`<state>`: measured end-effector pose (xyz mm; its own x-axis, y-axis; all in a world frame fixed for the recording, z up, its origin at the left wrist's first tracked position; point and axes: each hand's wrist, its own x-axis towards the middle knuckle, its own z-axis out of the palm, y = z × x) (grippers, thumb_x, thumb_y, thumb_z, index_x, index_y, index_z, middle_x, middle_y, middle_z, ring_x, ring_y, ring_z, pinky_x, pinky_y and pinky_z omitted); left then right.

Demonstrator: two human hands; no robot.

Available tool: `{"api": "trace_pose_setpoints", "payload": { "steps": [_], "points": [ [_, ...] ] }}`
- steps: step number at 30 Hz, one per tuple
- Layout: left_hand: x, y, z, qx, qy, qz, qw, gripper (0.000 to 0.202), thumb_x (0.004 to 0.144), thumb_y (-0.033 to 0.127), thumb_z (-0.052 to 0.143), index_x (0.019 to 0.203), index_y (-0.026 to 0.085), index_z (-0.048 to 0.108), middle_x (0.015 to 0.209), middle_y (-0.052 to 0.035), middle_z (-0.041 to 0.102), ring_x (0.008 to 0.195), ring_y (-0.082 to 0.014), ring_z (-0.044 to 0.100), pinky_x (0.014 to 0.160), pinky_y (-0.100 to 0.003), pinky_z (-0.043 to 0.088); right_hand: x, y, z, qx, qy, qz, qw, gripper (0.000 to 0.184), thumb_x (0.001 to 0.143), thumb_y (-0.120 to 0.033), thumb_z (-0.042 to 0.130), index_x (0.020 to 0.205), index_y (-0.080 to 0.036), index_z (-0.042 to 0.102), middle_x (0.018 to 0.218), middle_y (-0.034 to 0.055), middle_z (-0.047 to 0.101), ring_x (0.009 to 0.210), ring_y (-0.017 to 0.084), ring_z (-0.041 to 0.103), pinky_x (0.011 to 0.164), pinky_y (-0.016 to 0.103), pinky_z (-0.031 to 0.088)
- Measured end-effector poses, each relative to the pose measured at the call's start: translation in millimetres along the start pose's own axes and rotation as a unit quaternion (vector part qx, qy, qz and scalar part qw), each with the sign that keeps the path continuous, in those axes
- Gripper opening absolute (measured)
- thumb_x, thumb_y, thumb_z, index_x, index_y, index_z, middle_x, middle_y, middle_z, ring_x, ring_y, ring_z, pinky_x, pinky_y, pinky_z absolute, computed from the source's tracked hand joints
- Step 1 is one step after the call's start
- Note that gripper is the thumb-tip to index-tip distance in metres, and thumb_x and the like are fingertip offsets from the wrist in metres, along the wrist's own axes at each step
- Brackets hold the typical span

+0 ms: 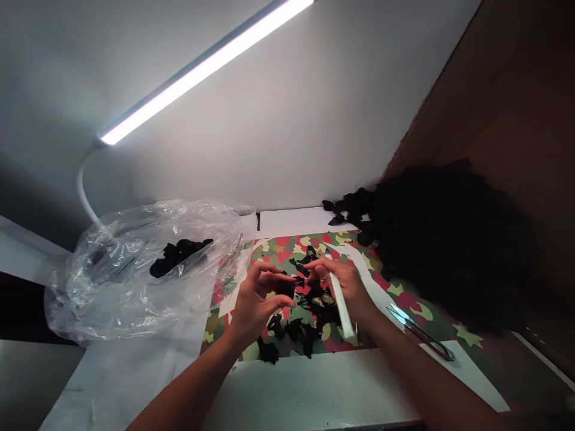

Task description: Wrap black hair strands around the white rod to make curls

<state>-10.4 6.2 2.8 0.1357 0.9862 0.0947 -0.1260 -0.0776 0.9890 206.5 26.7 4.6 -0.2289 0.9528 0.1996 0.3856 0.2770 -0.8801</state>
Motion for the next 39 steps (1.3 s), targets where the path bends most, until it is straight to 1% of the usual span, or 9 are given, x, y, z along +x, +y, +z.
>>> {"api": "trace_pose_setpoints", "payload": {
  "steps": [2, 6, 9, 11, 13, 21, 30, 33, 39],
  "points": [
    [1.9, -2.9, 0.4, 0.010, 0.001, -0.027, 1.000, 0.033, 0.069, 0.015, 0.082, 0.092, 0.021, 0.059, 0.087, -0.0009, 0.076, 0.077, -0.0169, 0.070, 0.067, -0.026, 0.053, -3.2, -2.0, 5.7, 0.006, -0.031, -0.037, 0.999, 0.036, 0.098, -0.051, 0.054, 0.089, -0.023, 0.074, 0.083, 0.0043, 0.071, 0.078, 0.021, 0.061, 0.072, 0.033, 0.044],
    [3.2, -9.7, 1.5, 0.042, -0.020, -0.039, 0.998, 0.018, 0.075, 0.024, 0.078, 0.087, 0.017, 0.067, 0.081, -0.0022, 0.071, 0.071, -0.0158, 0.066, 0.063, -0.025, 0.051, -10.8, -12.2, 22.6, 0.004, -0.077, -0.058, 0.995, 0.024, 0.086, -0.045, 0.073, 0.079, -0.023, 0.072, 0.076, 0.0023, 0.069, 0.078, 0.021, 0.057, 0.076, 0.034, 0.043],
    [2.9, -12.0, 0.7, 0.072, -0.044, -0.022, 0.996, 0.038, 0.070, 0.027, 0.085, 0.103, 0.018, 0.069, 0.089, -0.0042, 0.071, 0.073, -0.0175, 0.066, 0.063, -0.026, 0.053, -12.4, -16.6, 29.5, 0.070, -0.071, 0.002, 0.995, 0.029, 0.090, -0.044, 0.068, 0.073, -0.021, 0.069, 0.067, 0.0007, 0.063, 0.068, 0.017, 0.053, 0.068, 0.031, 0.041],
    [2.9, -12.2, -0.5, 0.118, -0.052, 0.028, 0.991, 0.049, 0.066, 0.022, 0.088, 0.112, 0.022, 0.070, 0.101, -0.0050, 0.070, 0.075, -0.0169, 0.065, 0.066, -0.028, 0.055, -11.3, -14.4, 29.5, 0.135, -0.068, 0.065, 0.986, 0.034, 0.092, -0.048, 0.064, 0.073, -0.020, 0.067, 0.065, -0.0008, 0.059, 0.061, 0.015, 0.049, 0.059, 0.028, 0.038],
    [2.8, -12.2, -1.5, 0.161, -0.053, 0.087, 0.982, 0.043, 0.070, 0.018, 0.086, 0.111, 0.026, 0.074, 0.110, -0.0056, 0.069, 0.079, -0.0171, 0.065, 0.071, -0.029, 0.056, -10.0, -9.4, 28.4, 0.180, -0.072, 0.107, 0.975, 0.036, 0.089, -0.052, 0.065, 0.074, -0.019, 0.066, 0.063, -0.0019, 0.055, 0.057, 0.013, 0.045, 0.054, 0.026, 0.035],
    [1.0, -13.8, -0.9, 0.192, -0.016, 0.127, 0.973, 0.041, 0.079, 0.025, 0.080, 0.120, 0.029, 0.074, 0.103, -0.0043, 0.063, 0.071, -0.0134, 0.064, 0.067, -0.029, 0.060, -10.0, -8.0, 27.9, 0.238, -0.086, 0.125, 0.959, 0.036, 0.084, -0.055, 0.072, 0.082, -0.019, 0.070, 0.068, -0.0017, 0.054, 0.058, 0.012, 0.043, 0.051, 0.025, 0.034],
    [-0.5, -7.8, 3.6, 0.047, 0.015, 0.072, 0.996, 0.031, 0.074, 0.024, 0.085, 0.104, 0.022, 0.076, 0.096, -0.0033, 0.066, 0.078, -0.0183, 0.072, 0.073, -0.033, 0.064, -11.5, -11.2, 25.7, 0.237, -0.075, 0.123, 0.961, 0.037, 0.087, -0.055, 0.067, 0.083, -0.018, 0.068, 0.072, 0.0013, 0.060, 0.065, 0.014, 0.053, 0.053, 0.026, 0.041],
    [-2.0, -6.9, 5.4, 0.000, 0.031, 0.042, 0.999, 0.029, 0.073, 0.021, 0.084, 0.100, 0.021, 0.075, 0.093, -0.0031, 0.070, 0.077, -0.0180, 0.072, 0.068, -0.029, 0.062, -12.0, -11.3, 26.0, 0.241, -0.070, 0.125, 0.960, 0.037, 0.085, -0.056, 0.069, 0.083, -0.019, 0.070, 0.074, 0.0023, 0.065, 0.067, 0.016, 0.057, 0.057, 0.027, 0.045],
    [-0.6, -7.8, 5.3, -0.078, -0.019, -0.026, 0.996, 0.029, 0.076, 0.030, 0.083, 0.100, 0.018, 0.071, 0.068, 0.0001, 0.072, 0.061, -0.0162, 0.070, 0.062, -0.027, 0.060, -12.3, -14.7, 27.0, 0.315, -0.069, 0.148, 0.935, 0.034, 0.088, -0.050, 0.068, 0.077, -0.018, 0.069, 0.070, 0.0009, 0.065, 0.069, 0.015, 0.059, 0.068, 0.027, 0.046]
  ]
}}
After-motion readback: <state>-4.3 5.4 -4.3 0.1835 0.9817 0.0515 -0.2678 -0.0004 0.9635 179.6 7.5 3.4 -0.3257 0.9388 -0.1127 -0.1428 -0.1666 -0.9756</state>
